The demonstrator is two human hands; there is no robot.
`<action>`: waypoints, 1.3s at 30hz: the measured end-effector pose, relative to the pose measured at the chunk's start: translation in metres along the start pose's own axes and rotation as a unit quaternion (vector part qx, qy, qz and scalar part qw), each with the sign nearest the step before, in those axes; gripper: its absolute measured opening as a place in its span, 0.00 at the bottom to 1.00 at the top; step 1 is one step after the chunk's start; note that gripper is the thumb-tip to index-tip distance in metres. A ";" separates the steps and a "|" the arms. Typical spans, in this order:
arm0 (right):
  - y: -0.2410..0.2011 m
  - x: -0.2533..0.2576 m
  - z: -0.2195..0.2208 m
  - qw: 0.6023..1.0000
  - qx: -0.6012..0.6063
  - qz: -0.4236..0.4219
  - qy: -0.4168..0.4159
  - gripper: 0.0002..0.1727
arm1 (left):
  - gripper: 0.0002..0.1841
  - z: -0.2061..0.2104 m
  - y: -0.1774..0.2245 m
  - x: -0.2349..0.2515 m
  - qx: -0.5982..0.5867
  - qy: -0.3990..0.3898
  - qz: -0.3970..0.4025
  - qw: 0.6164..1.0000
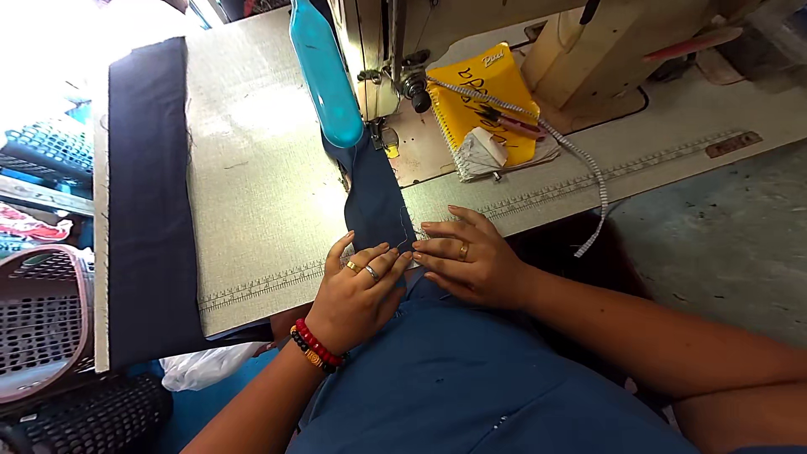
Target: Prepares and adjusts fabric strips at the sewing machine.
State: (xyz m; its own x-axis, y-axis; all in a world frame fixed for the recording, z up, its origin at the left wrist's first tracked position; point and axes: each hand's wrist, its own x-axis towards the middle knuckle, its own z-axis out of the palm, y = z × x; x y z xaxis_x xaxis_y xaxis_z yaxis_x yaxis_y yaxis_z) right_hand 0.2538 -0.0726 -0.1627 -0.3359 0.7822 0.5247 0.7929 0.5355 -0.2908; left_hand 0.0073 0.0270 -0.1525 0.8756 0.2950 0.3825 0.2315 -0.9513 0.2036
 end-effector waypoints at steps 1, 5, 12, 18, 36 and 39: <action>0.000 0.000 0.000 1.000 -0.005 -0.006 0.000 0.16 | 0.22 -0.001 0.000 0.000 -0.001 -0.006 0.002 1.000; 0.002 0.002 0.000 1.000 -0.016 -0.016 -0.004 0.16 | 0.22 -0.007 -0.003 0.004 -0.003 -0.033 0.005 0.999; 0.014 0.019 -0.006 0.998 -0.034 0.011 -0.050 0.20 | 0.25 -0.012 -0.021 0.023 -0.010 -0.059 -0.002 0.998; 0.030 0.041 -0.011 0.996 -0.049 0.012 -0.074 0.22 | 0.26 -0.012 -0.041 0.041 -0.009 -0.071 -0.008 0.997; 0.066 0.069 -0.015 0.990 -0.061 0.122 -0.019 0.22 | 0.27 -0.009 -0.091 0.083 -0.006 -0.077 -0.044 0.996; 0.085 0.044 -0.054 0.957 -0.131 0.239 0.101 0.20 | 0.27 -0.008 -0.098 0.087 -0.002 -0.088 -0.060 0.994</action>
State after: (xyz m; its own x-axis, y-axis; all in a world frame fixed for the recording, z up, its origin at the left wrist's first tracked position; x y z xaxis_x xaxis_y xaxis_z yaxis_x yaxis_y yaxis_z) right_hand 0.3339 -0.0103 -0.1209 0.1814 0.8262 0.5333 0.9406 0.0124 -0.3392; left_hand 0.0572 0.1465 -0.1319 0.9027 0.3856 0.1907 0.3373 -0.9096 0.2428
